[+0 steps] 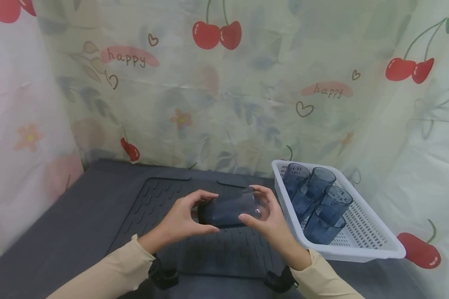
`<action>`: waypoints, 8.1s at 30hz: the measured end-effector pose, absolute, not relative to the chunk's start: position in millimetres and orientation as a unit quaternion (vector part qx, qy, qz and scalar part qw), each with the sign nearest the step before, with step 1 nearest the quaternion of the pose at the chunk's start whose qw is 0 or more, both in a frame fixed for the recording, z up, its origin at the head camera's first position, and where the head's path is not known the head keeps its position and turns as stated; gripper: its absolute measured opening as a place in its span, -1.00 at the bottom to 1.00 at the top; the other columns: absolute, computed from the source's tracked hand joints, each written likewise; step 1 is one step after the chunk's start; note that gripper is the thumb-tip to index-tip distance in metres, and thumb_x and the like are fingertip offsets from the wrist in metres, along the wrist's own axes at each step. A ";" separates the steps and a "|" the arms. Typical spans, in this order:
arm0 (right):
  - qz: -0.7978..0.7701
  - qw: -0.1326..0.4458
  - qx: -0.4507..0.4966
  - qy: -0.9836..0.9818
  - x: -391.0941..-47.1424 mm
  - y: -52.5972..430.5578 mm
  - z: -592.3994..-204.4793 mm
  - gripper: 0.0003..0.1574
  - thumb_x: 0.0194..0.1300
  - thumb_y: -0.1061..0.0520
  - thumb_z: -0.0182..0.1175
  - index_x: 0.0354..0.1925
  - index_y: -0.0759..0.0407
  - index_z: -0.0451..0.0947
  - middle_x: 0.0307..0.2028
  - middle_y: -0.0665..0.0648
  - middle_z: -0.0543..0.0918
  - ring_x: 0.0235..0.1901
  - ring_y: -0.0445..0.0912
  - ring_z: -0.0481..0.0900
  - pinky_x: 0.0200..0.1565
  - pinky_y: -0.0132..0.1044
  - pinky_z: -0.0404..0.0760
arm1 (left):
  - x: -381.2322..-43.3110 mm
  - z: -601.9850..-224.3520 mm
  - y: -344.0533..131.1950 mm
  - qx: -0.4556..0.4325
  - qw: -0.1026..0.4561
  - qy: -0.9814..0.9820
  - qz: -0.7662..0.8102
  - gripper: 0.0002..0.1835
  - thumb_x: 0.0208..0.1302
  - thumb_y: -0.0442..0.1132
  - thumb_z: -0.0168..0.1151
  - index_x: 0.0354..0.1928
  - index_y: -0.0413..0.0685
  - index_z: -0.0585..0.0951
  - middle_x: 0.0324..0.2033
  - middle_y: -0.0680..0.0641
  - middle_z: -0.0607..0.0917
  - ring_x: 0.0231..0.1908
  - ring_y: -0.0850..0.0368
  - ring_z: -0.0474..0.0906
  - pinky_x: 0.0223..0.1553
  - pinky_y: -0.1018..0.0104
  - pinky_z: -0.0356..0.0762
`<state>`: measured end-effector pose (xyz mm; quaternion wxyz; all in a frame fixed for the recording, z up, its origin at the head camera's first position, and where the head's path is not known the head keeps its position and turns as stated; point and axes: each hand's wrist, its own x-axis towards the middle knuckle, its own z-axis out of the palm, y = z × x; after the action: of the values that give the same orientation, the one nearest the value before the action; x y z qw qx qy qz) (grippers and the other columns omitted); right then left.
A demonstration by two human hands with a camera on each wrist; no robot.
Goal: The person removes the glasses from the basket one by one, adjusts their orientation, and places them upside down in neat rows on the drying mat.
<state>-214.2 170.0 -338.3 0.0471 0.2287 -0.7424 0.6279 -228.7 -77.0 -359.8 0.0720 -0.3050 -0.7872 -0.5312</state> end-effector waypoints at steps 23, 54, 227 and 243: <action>0.539 -0.130 0.228 -0.800 -220.2 190.2 -349.9 0.02 0.17 0.02 0.40 0.39 0.29 0.07 0.35 0.38 0.23 0.23 0.22 0.39 0.07 -0.10 0.57 | -226.9 -340.3 -82.4 -0.299 0.061 -0.701 -0.644 -0.34 -0.01 -0.32 0.52 0.18 -0.08 0.47 0.06 -0.14 0.55 -0.08 0.00 0.59 -0.16 0.19 0.65; 0.422 -0.219 0.257 -0.841 -210.2 206.1 -368.4 -0.55 0.37 0.07 0.18 0.10 0.34 0.49 -0.11 0.15 0.65 -0.30 -0.03 0.62 -0.28 -0.24 0.64 | -232.5 -331.4 -87.1 -0.240 0.101 -0.742 -0.618 -0.32 -0.04 -0.26 0.55 0.16 0.17 0.47 0.03 -0.04 0.62 -0.07 0.01 0.58 -0.08 0.07 0.59; 0.463 -0.226 0.203 -0.833 -206.4 203.2 -379.6 -0.63 0.37 0.09 0.18 0.04 0.30 0.53 -0.20 0.18 0.65 -0.21 -0.02 0.67 -0.18 -0.07 0.67 | -342.3 -372.7 -174.5 -0.043 0.086 -0.818 -0.567 -0.16 0.21 -0.20 0.37 0.46 -0.03 0.16 0.30 -0.30 0.35 0.26 -0.22 0.34 0.23 -0.13 0.35; 0.459 -0.225 0.205 -0.834 -207.4 202.1 -379.1 -0.63 0.36 0.09 0.18 0.04 0.29 0.53 -0.20 0.17 0.66 -0.20 0.00 0.67 -0.18 -0.05 0.67 | -342.8 -372.3 -174.8 -0.038 0.088 -0.827 -0.554 -0.16 0.21 -0.19 0.37 0.47 -0.03 0.16 0.33 -0.30 0.32 0.28 -0.24 0.31 0.24 -0.16 0.32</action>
<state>-207.4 202.1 -379.1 -0.2250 0.2048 -0.8345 0.4594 -342.8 -174.8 -372.3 0.0883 -0.0383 -0.8269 -0.5540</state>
